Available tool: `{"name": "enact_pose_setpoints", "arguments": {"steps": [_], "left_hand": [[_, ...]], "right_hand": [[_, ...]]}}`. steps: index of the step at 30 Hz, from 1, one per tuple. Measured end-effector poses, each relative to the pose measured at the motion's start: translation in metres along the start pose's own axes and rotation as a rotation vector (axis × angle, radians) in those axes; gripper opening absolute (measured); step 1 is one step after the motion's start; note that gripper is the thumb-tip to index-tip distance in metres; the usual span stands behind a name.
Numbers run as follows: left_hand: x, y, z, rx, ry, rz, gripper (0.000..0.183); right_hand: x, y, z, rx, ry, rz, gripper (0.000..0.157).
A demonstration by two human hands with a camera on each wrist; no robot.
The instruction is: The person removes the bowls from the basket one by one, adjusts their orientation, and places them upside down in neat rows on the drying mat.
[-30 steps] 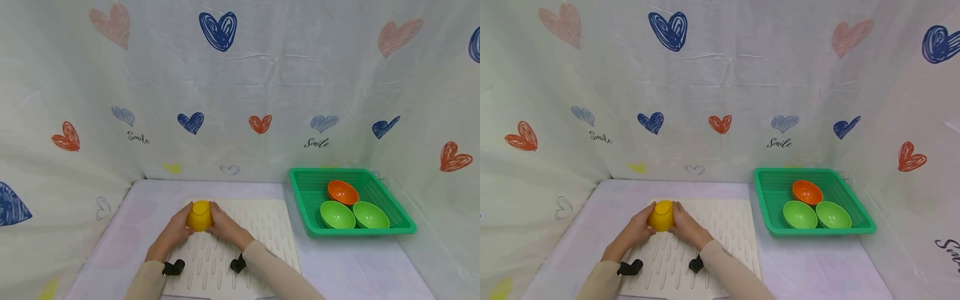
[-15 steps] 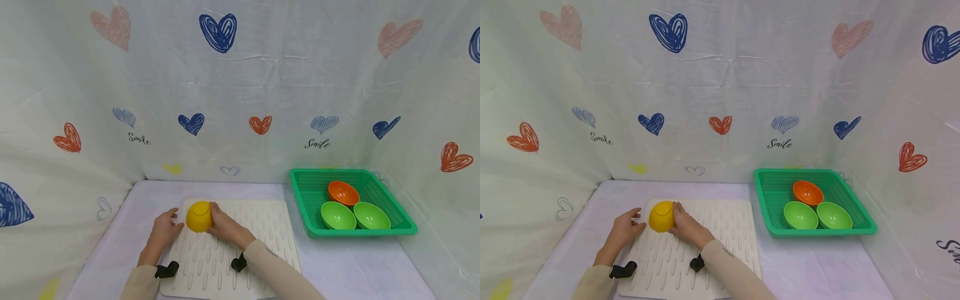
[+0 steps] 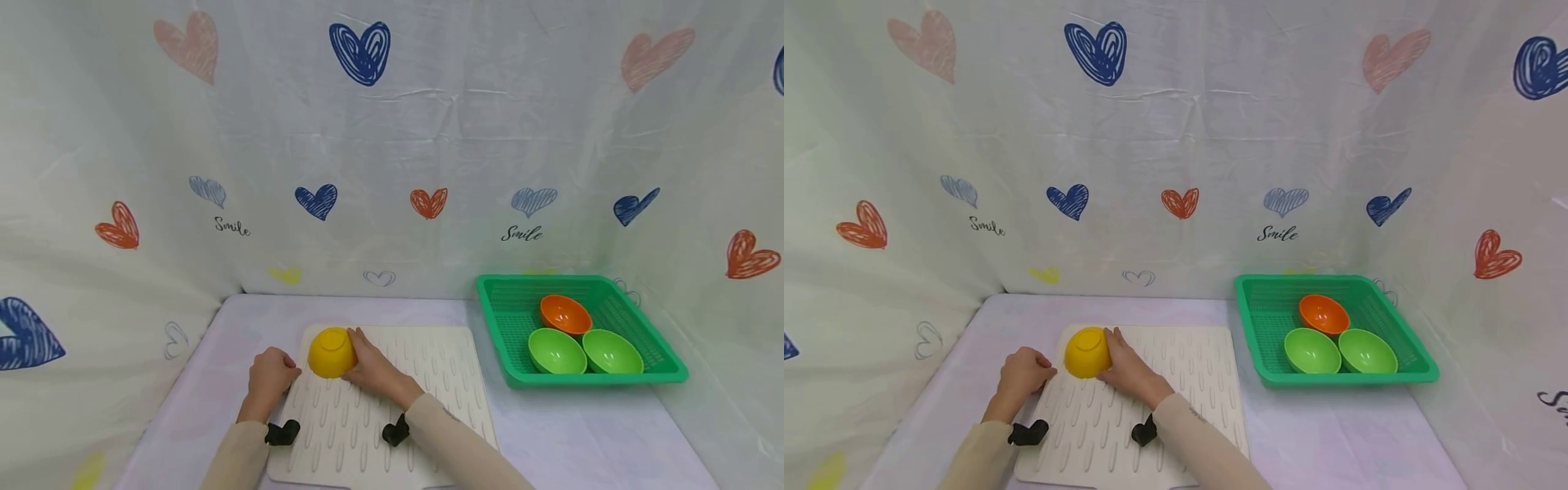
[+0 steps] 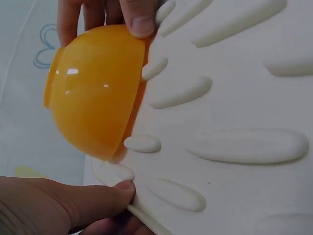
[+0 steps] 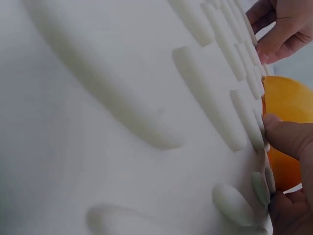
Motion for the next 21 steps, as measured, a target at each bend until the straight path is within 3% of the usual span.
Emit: {"name": "enact_pose_setpoints", "arguments": {"steps": [7,13,21], "left_hand": [[0.000,-0.001,0.001,-0.037,0.023,-0.050,0.015],[0.001,-0.001,0.000,-0.044,0.029,-0.071,0.016],[0.001,-0.001,0.002,-0.028,0.014,-0.058,0.016]], "right_hand": [[0.004,-0.001,-0.032,0.076,0.029,-0.017,0.097],[0.009,-0.002,-0.083,0.180,0.013,-0.015,0.096],[0.030,-0.002,-0.160,0.325,0.073,0.009,0.095]]}}
Point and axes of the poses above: each hand's wrist, its own y-axis away from the middle knuckle, its own z-axis out of the palm, x = y × z, the point moved 4 cm from there along -y, towards the middle knuckle, and after that the axes turned 10 degrees about x, right-handed, at the moved point
